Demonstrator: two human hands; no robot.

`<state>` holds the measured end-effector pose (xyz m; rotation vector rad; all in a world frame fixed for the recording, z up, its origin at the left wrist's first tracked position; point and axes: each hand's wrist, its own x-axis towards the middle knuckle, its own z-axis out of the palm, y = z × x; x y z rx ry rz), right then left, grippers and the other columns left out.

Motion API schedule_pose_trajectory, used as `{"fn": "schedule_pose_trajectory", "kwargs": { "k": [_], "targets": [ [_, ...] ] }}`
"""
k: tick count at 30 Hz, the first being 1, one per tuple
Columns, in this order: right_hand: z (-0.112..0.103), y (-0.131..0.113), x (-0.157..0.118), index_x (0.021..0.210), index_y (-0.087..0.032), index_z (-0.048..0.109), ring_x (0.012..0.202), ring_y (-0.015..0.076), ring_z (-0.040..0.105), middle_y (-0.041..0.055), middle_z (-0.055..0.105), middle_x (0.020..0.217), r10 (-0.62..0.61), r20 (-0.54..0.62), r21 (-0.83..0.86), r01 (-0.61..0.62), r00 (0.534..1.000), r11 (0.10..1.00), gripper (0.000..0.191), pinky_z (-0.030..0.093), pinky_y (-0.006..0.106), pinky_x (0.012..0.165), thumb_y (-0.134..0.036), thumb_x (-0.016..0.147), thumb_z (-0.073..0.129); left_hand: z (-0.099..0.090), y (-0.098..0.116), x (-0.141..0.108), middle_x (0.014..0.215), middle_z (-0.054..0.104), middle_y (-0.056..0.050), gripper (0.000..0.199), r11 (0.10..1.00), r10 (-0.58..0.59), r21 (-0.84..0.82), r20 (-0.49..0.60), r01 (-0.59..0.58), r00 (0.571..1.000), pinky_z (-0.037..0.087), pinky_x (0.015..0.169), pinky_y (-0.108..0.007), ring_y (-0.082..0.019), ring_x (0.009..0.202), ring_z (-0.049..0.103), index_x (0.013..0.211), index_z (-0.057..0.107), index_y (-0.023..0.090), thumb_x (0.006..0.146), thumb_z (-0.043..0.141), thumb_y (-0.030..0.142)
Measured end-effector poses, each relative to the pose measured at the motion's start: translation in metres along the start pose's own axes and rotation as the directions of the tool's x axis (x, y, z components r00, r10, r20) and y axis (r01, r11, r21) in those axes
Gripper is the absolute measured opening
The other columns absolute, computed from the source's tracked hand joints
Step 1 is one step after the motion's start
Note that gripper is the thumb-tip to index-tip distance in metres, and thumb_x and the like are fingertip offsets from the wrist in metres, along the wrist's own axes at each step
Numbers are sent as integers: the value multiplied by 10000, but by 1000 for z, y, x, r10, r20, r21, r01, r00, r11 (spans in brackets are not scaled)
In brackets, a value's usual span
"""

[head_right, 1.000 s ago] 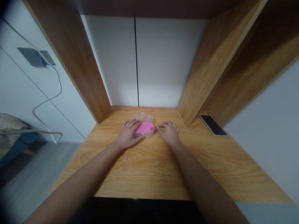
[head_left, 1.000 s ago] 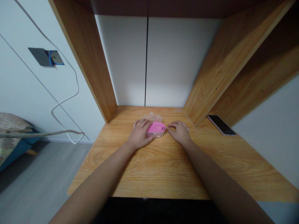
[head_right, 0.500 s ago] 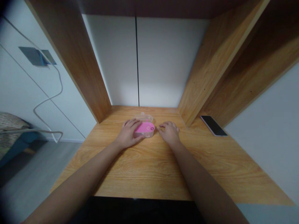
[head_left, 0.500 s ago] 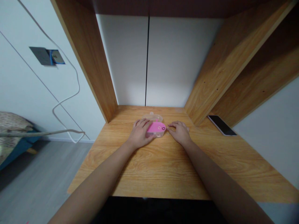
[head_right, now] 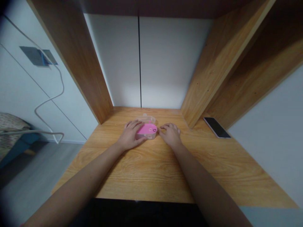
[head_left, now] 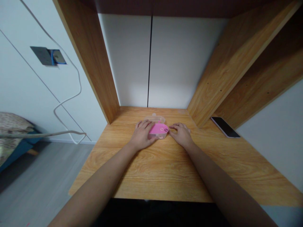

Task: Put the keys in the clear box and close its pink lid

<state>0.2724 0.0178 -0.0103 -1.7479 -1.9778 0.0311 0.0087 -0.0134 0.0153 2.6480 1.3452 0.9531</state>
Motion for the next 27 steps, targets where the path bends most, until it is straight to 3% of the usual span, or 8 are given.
{"fn": "schedule_pose_trajectory", "kwargs": {
  "k": [11,27],
  "targets": [
    [-3,-5,-1,998,-326,766,1165,295,521,57,667,1173,-27,22,14,27,999,1000,186,380,461,937,-405,877,648,-1,2,0,1444,537,-144,693,1000,-4,6,6,4,1000,240,1182,-541,-335,1373,439,1401,505,191,837,643,571],
    [-4,-3,2,934,-266,759,1068,243,570,39,729,1056,-144,17,71,142,989,987,174,373,419,970,-349,902,610,-2,2,0,1430,551,-141,681,1000,9,5,-6,-9,1000,249,1176,-539,-332,1366,446,1390,506,178,845,640,564]
  ]
}}
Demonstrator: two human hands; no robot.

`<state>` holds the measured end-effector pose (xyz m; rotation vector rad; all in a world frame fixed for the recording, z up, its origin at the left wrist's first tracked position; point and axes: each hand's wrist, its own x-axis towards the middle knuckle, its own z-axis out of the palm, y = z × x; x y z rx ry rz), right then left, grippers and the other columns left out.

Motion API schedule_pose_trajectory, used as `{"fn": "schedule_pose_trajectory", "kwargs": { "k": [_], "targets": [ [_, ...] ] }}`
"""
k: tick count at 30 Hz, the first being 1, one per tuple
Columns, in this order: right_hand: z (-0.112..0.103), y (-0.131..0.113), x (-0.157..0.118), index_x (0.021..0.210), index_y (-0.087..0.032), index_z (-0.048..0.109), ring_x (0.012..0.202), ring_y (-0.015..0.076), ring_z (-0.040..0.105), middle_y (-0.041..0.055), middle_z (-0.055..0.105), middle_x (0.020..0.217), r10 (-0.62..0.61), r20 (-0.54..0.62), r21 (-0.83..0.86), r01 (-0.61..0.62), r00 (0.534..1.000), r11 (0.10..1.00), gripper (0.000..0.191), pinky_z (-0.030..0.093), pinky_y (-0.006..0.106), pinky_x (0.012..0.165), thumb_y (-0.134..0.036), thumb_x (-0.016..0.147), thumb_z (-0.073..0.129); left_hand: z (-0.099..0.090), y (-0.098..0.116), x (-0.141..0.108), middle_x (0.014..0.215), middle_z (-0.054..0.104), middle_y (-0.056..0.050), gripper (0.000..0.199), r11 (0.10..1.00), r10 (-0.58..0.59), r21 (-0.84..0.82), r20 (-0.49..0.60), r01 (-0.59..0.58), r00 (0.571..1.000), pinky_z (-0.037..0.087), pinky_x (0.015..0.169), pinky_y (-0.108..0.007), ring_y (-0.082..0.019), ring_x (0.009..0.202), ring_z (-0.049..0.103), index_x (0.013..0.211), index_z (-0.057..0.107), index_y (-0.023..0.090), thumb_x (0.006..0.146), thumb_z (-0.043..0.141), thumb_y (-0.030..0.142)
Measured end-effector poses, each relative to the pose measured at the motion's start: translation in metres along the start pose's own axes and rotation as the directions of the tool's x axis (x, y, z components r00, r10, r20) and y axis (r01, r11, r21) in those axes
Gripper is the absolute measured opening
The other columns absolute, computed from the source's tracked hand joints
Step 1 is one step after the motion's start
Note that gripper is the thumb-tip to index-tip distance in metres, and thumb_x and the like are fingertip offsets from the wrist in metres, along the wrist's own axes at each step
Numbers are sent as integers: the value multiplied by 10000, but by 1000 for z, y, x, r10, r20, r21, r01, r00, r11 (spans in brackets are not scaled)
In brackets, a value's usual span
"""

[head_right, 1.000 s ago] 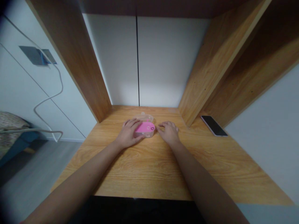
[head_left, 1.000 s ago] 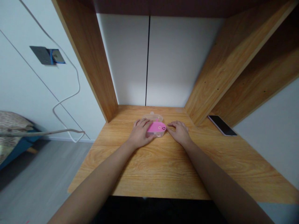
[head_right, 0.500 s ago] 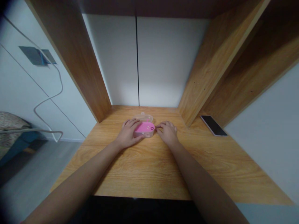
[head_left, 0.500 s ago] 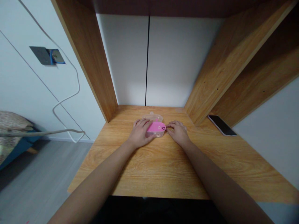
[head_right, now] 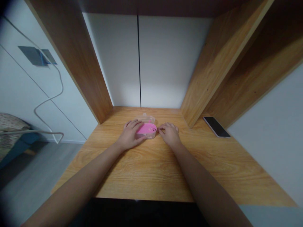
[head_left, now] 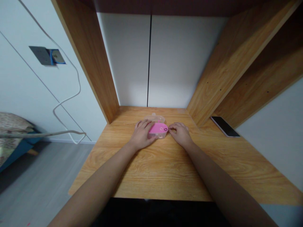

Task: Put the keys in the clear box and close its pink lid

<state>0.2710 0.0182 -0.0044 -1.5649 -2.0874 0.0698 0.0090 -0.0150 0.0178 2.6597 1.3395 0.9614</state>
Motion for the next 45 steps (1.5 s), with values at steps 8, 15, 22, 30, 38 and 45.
{"fn": "schedule_pose_trajectory", "kwargs": {
  "k": [8,15,22,30,38,45],
  "targets": [
    [1,2,0,978,-274,766,1127,259,539,61,697,1119,81,-25,-27,-82,996,996,207,380,422,956,-380,913,600,1,-1,-1,1438,547,-137,682,1000,-4,8,10,4,1000,243,1178,-532,-329,1375,435,1388,506,172,849,633,571],
    [4,4,-2,944,-281,773,1126,261,535,61,679,1142,111,5,-33,-110,994,993,176,388,414,939,-383,876,647,2,-1,0,1440,546,-137,699,1000,-10,10,10,10,1000,242,1181,-528,-326,1372,437,1398,502,176,840,645,573],
    [6,7,0,894,-278,771,1110,258,549,53,697,1107,60,-7,-8,-60,998,998,147,396,421,947,-356,868,649,2,-1,0,1437,548,-138,696,1000,-7,2,6,7,1000,241,1183,-532,-328,1376,436,1400,502,177,841,648,567],
    [10,8,0,935,-276,761,1103,250,560,55,699,1094,48,-5,4,-48,999,999,150,402,432,986,-338,864,645,2,-2,-1,1438,545,-144,698,1000,-3,0,4,3,1000,250,1173,-538,-334,1370,442,1401,502,180,837,653,563],
    [10,3,-2,896,-254,731,1154,287,537,81,679,1128,15,-12,-20,-15,1000,1000,123,410,475,986,-323,872,632,3,-2,-1,1438,546,-143,696,1000,1,1,6,-1,1000,249,1172,-540,-332,1375,436,1399,502,176,841,644,568],
    [-1,-5,0,903,-234,721,947,244,652,61,745,950,-14,-157,129,34,987,991,151,483,422,917,-333,896,608,3,-3,-1,1441,545,-141,700,1000,-1,8,12,1,1000,244,1175,-541,-336,1379,432,1405,498,180,837,648,561]
  ]
}}
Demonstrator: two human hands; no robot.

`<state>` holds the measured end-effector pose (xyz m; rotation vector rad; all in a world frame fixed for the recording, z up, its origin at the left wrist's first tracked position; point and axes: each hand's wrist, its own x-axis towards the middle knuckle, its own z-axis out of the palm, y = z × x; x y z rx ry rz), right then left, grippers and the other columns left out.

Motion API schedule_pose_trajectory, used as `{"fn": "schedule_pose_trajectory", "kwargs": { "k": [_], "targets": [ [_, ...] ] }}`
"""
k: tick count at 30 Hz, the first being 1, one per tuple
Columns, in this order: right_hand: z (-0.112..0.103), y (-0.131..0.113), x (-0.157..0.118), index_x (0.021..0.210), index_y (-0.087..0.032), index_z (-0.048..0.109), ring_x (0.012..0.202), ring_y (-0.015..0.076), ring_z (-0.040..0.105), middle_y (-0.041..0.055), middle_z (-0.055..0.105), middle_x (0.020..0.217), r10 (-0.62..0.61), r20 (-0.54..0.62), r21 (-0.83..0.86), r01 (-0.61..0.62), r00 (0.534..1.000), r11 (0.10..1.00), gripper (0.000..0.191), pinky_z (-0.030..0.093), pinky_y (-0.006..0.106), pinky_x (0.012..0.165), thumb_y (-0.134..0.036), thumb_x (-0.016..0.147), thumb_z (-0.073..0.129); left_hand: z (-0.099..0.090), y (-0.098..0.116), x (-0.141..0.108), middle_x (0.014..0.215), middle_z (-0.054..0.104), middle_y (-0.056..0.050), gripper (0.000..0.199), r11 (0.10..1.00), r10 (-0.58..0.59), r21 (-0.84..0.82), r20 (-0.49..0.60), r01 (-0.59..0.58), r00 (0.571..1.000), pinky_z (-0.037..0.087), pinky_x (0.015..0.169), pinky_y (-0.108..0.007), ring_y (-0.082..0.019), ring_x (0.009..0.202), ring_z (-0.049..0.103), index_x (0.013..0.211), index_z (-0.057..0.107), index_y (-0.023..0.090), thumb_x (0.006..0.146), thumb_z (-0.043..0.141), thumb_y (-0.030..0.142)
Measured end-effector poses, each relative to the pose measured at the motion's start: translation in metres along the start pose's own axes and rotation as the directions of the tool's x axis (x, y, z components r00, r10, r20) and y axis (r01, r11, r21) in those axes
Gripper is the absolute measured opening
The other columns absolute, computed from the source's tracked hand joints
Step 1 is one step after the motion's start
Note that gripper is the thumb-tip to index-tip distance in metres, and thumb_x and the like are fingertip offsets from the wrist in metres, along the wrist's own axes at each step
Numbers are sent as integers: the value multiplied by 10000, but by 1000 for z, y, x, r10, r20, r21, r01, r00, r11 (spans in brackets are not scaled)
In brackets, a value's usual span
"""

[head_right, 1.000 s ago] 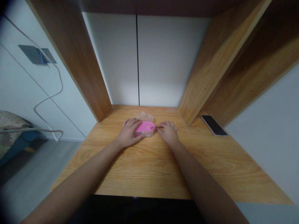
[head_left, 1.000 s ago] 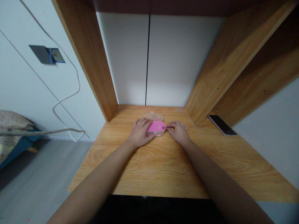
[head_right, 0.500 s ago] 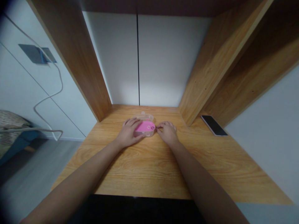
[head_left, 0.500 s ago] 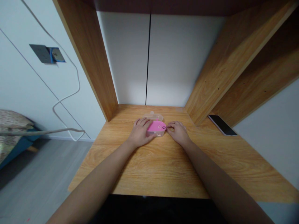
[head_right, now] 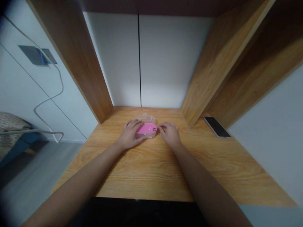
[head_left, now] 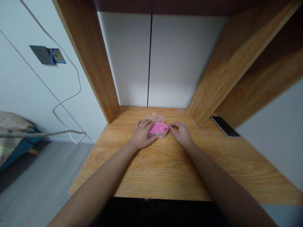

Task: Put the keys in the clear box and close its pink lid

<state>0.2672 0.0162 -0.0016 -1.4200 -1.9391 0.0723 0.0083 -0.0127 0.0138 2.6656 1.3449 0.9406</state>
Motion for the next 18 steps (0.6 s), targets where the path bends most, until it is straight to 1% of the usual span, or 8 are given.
{"fn": "schedule_pose_trajectory", "kwargs": {
  "k": [2,5,8,10,14,18],
  "targets": [
    [-3,-4,0,895,-224,730,901,238,672,60,757,924,-3,-53,54,6,999,999,165,503,408,886,-344,895,617,0,0,0,1444,542,-142,704,1000,0,1,5,0,1000,238,1177,-543,-339,1380,431,1410,495,180,836,646,560],
    [-6,-10,-1,898,-225,740,896,241,684,57,765,937,-14,-132,112,28,991,993,170,515,402,868,-363,884,643,0,0,0,1449,538,-141,713,1000,-1,1,8,1,1000,236,1179,-542,-338,1384,425,1413,490,176,833,651,560],
    [-9,-16,-2,891,-235,745,892,237,684,49,767,932,-34,-199,150,65,979,987,165,517,401,866,-372,883,654,-1,0,0,1450,538,-139,707,1000,-1,-2,9,1,1000,240,1178,-539,-334,1385,424,1414,489,179,837,651,554],
    [-11,-19,-3,880,-242,749,888,234,681,44,768,920,-54,-223,157,90,973,983,168,516,405,872,-379,889,653,-1,0,0,1447,541,-137,699,1000,4,-6,4,-4,1000,242,1177,-534,-331,1382,428,1414,489,183,837,656,542],
    [-11,-23,-4,912,-253,761,924,240,672,47,767,941,-90,-183,157,120,979,980,176,512,425,906,-367,912,627,-1,0,0,1441,545,-136,703,1000,14,-12,-9,-14,1000,248,1174,-533,-332,1373,435,1414,490,185,828,670,529],
    [-10,-26,-5,974,-265,768,953,240,659,47,763,973,-132,-139,176,156,981,972,192,508,443,933,-339,928,597,-1,-1,0,1447,537,-139,709,1000,15,-15,2,-15,1000,258,1169,-544,-341,1384,420,1422,486,188,831,663,537]
  ]
}}
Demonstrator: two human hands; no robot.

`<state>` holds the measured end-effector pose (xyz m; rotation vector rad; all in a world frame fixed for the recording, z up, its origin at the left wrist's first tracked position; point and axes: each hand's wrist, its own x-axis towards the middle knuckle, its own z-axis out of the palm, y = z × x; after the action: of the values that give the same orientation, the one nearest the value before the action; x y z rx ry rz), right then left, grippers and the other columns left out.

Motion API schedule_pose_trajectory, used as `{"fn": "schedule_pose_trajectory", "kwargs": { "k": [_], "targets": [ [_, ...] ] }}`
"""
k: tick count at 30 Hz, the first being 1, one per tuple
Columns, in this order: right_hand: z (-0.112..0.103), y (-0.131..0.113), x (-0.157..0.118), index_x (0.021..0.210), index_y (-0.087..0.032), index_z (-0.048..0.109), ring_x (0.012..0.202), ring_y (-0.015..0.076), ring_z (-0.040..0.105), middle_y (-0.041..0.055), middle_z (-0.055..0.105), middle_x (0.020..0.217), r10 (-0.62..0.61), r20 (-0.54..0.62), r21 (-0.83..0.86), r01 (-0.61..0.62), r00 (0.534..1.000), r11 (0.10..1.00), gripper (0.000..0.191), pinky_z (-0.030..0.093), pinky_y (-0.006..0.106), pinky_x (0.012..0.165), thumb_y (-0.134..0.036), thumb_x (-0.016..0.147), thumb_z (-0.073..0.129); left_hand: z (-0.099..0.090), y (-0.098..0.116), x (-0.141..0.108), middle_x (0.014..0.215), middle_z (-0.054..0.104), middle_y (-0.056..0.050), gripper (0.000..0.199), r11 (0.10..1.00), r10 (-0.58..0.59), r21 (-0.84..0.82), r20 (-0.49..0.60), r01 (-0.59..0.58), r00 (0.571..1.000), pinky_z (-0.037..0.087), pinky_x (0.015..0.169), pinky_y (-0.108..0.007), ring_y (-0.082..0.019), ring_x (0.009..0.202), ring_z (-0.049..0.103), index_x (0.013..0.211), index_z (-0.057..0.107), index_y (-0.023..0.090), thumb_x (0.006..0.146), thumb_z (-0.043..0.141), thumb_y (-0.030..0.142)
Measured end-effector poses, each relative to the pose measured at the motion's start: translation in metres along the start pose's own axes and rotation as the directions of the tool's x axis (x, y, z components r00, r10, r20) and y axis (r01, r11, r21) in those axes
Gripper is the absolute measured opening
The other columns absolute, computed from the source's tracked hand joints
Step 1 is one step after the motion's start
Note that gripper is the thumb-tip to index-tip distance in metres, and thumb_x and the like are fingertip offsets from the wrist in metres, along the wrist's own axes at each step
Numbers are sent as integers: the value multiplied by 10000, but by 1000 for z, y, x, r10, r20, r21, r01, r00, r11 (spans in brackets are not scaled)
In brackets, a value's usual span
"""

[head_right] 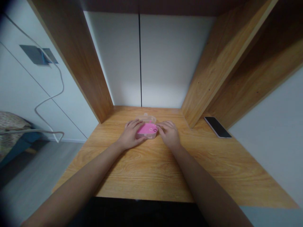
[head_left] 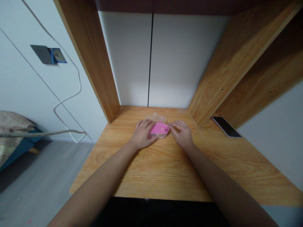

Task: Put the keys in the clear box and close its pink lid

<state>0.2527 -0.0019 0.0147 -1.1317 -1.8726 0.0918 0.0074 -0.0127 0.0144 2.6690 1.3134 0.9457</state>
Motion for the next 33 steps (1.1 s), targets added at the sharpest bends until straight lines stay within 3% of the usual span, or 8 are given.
{"fn": "schedule_pose_trajectory", "kwargs": {
  "k": [9,22,33],
  "targets": [
    [-1,-5,2,964,-243,748,963,234,636,55,739,949,-76,40,-16,76,996,997,170,494,418,925,-280,934,584,-2,0,0,1437,539,-144,704,1000,21,-11,1,-21,1000,260,1174,-529,-335,1380,423,1421,486,183,841,652,545],
    [2,-4,0,926,-247,746,1035,227,621,69,663,1060,6,1,24,-6,1000,1000,126,485,415,974,-245,863,637,-1,1,0,1410,556,-137,621,998,67,5,20,-67,998,242,1177,-528,-319,1381,424,1372,546,213,851,648,535],
    [4,-3,0,958,-242,757,1029,228,628,79,667,1054,17,48,40,-19,999,999,188,506,407,960,-259,893,581,-3,1,1,1405,547,-124,592,996,84,-9,6,-84,996,270,1157,-518,-310,1358,436,1349,566,242,839,667,525]
  ]
}}
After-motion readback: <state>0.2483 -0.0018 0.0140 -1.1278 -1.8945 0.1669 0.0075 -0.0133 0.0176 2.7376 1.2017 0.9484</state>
